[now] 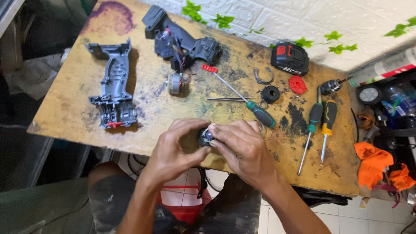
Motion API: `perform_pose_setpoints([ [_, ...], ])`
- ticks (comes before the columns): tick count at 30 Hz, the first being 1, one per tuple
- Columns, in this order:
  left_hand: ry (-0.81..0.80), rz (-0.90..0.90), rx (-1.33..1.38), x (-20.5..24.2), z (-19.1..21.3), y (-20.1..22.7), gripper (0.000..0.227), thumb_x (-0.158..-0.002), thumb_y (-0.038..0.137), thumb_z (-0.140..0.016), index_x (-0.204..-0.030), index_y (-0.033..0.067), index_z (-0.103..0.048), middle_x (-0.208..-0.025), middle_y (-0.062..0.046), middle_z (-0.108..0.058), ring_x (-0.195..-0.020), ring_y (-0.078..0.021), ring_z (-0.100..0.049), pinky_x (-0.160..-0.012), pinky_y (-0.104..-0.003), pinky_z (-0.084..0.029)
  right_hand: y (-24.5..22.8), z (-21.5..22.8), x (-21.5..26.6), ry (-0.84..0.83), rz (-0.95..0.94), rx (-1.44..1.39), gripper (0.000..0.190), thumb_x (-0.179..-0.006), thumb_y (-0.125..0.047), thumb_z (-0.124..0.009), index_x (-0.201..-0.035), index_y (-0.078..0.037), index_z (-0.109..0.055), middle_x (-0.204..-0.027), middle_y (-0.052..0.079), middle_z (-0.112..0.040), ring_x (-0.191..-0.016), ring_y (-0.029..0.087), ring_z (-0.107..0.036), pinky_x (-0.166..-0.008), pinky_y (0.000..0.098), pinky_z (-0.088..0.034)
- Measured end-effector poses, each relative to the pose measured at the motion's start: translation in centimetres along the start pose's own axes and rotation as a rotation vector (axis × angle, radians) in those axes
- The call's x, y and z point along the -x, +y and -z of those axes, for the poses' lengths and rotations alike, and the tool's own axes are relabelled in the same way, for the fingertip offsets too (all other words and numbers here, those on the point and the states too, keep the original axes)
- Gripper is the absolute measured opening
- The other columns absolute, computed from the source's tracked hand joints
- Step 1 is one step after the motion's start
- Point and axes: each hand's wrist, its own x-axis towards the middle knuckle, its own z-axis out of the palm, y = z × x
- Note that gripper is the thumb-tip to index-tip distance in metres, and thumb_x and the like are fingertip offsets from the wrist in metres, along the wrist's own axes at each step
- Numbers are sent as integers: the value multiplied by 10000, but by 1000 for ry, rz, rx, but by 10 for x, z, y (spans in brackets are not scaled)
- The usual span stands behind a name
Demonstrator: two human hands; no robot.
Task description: The person assembles a small cylindrical mechanical component, likely a drill chuck, by hand and with a screwdriver. They insert a white plastic piece, rotate the assembly, and tighten a screw. The disassembled drill body and battery pack remain on the table.
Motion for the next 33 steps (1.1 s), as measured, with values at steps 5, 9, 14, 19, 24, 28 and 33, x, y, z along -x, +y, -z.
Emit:
perform_pose_setpoints([
  [5, 71, -111, -125, 3, -11, -17, 542, -772, 234, -886, -1239, 14, -720, -1213, -220, -715, -1203, -400, -617, -1024, -511, -487, -11, 6, -6, -44, 47, 110, 110, -948, -181, -716, -1039, -125, -740, -1085, 53, -774, -962, 280, -718, -806, 390, -469],
  [9, 111, -180, -274, 6, -18, -27, 446, -868, 302, -768, -1264, 107, -702, -1265, -105, -690, -1184, -282, -576, -965, -431, -493, -10, 11, 0, -165, 117, 304, 276, -971, -172, -706, -1234, -99, -666, -1212, 80, -685, -1078, 304, -623, -849, 425, -399],
  [14, 148, -201, -219, 5, -20, -26, 414, -848, 302, -803, -1206, 111, -718, -1219, -103, -704, -1153, -283, -596, -971, -419, -497, -12, 14, -11, -206, 173, 313, 168, -979, -96, -672, -1143, -62, -663, -1115, 78, -689, -999, 294, -638, -796, 414, -399],
  [19, 175, -193, -169, 4, -18, -26, 379, -839, 314, -806, -1145, 100, -741, -1131, -79, -740, -1090, -257, -617, -963, -380, -496, -21, 14, -21, -291, 169, 364, 169, -974, -143, -675, -1124, -64, -669, -1078, 80, -685, -969, 288, -613, -779, 407, -395],
  [24, 163, -193, -178, 4, -17, -29, 378, -853, 317, -776, -1162, 101, -744, -1132, -70, -745, -1083, -251, -620, -946, -383, -498, -27, 13, -28, -315, 148, 444, 128, -995, -174, -663, -1085, -83, -671, -1054, 46, -675, -961, 262, -593, -812, 385, -390],
  [28, 166, -187, -184, 5, -16, -31, 374, -851, 300, -766, -1150, 77, -737, -1136, -71, -741, -1070, -260, -614, -943, -393, -491, -27, 8, -27, -315, 120, 473, 125, -1024, -175, -620, -1079, -69, -655, -995, 57, -645, -897, 281, -558, -787, 389, -387],
  [33, 151, -205, -185, 5, -16, -34, 374, -883, 345, -730, -1173, 110, -733, -1139, -45, -737, -1063, -257, -596, -947, -392, -475, -26, 14, -32, -411, 166, 398, 158, -1024, -160, -598, -1106, -31, -638, -1026, 101, -648, -902, 298, -550, -781, 395, -406],
])
